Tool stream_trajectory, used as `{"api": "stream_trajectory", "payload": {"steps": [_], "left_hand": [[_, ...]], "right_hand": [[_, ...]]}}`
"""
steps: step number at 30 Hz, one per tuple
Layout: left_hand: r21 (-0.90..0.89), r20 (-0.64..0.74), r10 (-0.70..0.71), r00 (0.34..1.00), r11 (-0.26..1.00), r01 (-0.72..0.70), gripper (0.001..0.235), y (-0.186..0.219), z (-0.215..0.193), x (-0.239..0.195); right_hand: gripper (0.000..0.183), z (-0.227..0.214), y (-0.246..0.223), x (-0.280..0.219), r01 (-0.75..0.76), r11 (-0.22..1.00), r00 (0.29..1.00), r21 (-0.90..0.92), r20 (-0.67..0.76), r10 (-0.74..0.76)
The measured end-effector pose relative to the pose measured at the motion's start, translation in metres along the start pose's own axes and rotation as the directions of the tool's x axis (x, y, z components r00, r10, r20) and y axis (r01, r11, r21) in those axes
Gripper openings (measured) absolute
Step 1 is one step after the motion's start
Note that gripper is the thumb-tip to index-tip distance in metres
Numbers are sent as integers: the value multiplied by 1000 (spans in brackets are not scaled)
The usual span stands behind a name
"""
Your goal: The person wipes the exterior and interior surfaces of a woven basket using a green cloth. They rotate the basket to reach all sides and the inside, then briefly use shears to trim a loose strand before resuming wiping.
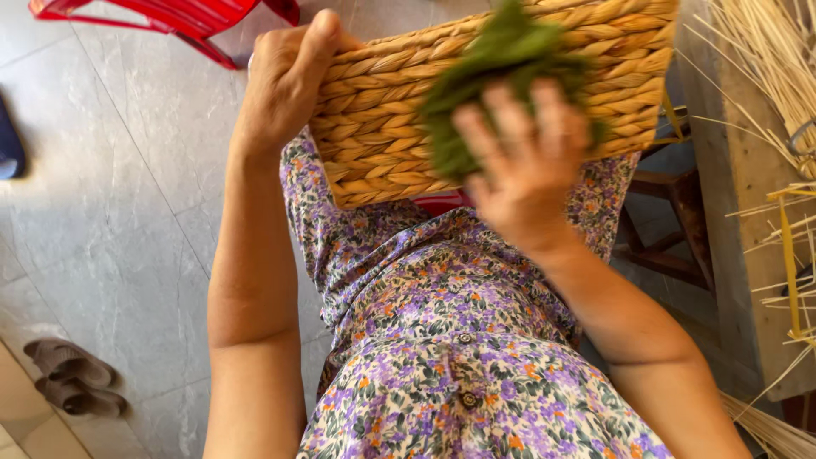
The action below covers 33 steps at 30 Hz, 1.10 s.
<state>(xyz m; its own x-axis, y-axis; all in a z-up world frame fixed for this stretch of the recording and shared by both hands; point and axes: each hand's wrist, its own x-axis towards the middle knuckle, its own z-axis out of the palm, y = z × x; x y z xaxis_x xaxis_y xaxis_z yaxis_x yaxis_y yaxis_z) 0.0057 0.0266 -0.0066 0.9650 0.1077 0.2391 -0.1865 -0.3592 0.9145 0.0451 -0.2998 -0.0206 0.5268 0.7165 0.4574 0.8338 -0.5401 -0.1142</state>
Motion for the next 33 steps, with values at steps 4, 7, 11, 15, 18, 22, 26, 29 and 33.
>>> {"api": "stream_trajectory", "payload": {"steps": [4,7,11,15,18,22,26,29,33], "left_hand": [[-126,9,-135,991,983,135,72,-3,-6,-5],[-58,-14,-130,991,990,129,76,-3,-10,-11],[59,-138,-267,954,959,277,81,-4,-4,-10],[12,-116,-147,982,989,150,77,4,3,-6],[37,-120,-156,981,986,161,73,9,7,-2],[82,-141,-159,977,982,172,68,11,9,4],[60,-142,-185,972,979,195,65,10,11,4],[117,-177,-262,949,951,285,65,10,9,3],[47,-163,-312,936,945,323,63,12,6,-5]], "right_hand": [[73,9,-66,39,174,965,983,194,24,-183],[66,8,-71,54,269,920,962,287,-34,-271],[58,3,-11,49,298,929,955,220,-57,-293],[47,-23,69,24,91,995,995,47,-49,-89],[41,-43,108,6,-157,987,987,-21,-23,156],[52,-32,96,-3,-194,981,977,-26,-96,191],[58,-3,23,9,-22,1000,997,-6,-68,21],[57,7,-36,33,141,974,988,175,-82,-128],[63,5,-77,55,232,909,973,345,-63,-224]]}}
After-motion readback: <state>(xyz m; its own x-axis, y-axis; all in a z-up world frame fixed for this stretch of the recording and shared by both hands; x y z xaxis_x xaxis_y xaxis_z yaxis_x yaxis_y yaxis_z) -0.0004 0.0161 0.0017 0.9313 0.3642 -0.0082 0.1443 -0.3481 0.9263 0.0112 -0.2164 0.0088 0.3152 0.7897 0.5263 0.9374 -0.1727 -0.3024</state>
